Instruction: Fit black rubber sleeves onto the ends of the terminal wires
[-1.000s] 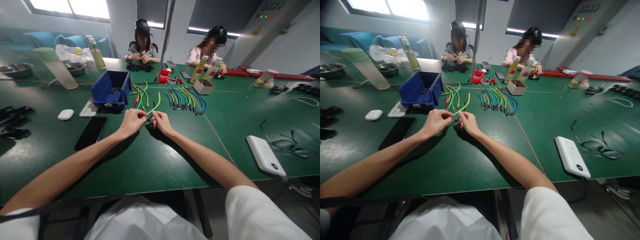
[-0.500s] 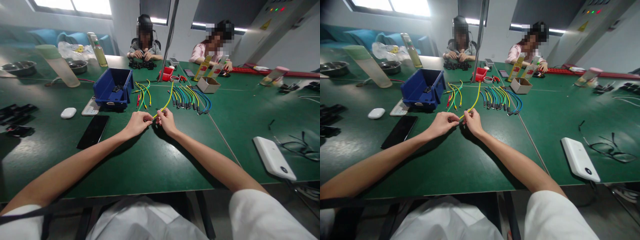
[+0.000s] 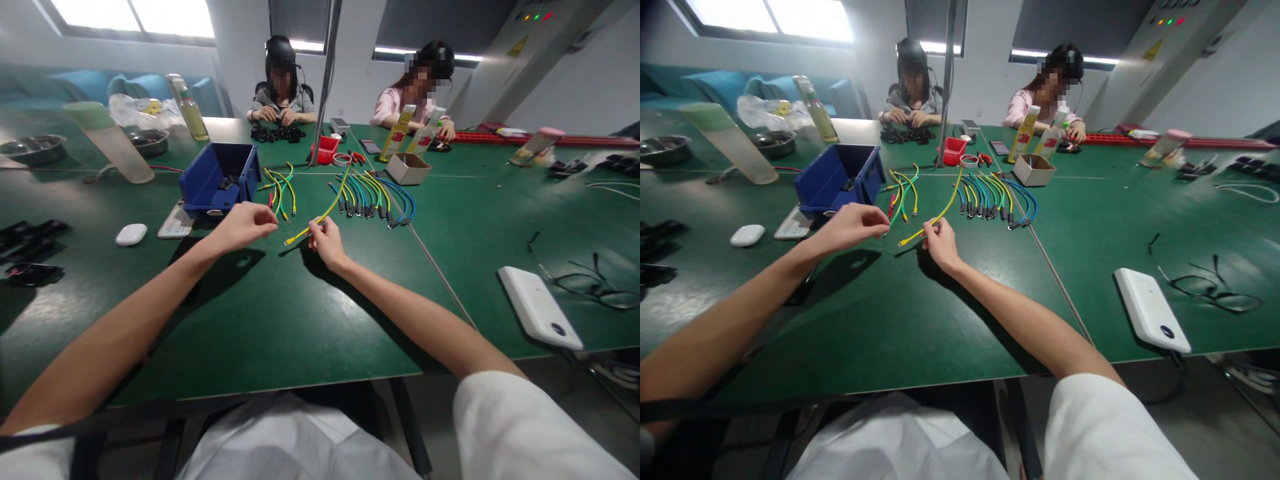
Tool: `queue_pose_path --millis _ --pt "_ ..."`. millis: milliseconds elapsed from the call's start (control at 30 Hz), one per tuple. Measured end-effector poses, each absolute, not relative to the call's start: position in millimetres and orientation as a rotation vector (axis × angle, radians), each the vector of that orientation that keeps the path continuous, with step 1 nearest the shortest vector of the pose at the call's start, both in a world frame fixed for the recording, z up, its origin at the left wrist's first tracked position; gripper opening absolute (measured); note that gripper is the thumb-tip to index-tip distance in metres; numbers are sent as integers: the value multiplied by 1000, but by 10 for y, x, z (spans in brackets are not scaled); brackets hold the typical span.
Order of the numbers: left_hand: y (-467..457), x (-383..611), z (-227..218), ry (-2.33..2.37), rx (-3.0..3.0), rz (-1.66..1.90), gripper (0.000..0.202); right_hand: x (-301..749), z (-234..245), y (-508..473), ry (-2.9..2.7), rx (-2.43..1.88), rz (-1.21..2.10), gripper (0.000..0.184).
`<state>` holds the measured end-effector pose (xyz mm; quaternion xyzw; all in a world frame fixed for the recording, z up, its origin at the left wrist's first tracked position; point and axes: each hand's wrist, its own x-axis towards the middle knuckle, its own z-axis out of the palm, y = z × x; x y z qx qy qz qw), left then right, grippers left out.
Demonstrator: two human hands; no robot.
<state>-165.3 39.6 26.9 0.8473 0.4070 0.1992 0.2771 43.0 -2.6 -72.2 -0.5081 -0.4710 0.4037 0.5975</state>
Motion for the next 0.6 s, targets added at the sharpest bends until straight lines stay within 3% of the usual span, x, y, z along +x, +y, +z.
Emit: queue_pose_path --millis 200,367,600 --pt "842 -1937 551 1526 2350 982 27 425 -737 -9 -1110 -1200 920 21" --pt "1500 -2105 511 1753 2436 882 31 418 -748 -12 -1133 -1208 897 21" --pt "2202 -2180 171 1882 2442 427 57 410 -725 -23 -1161 -1217 890 22"
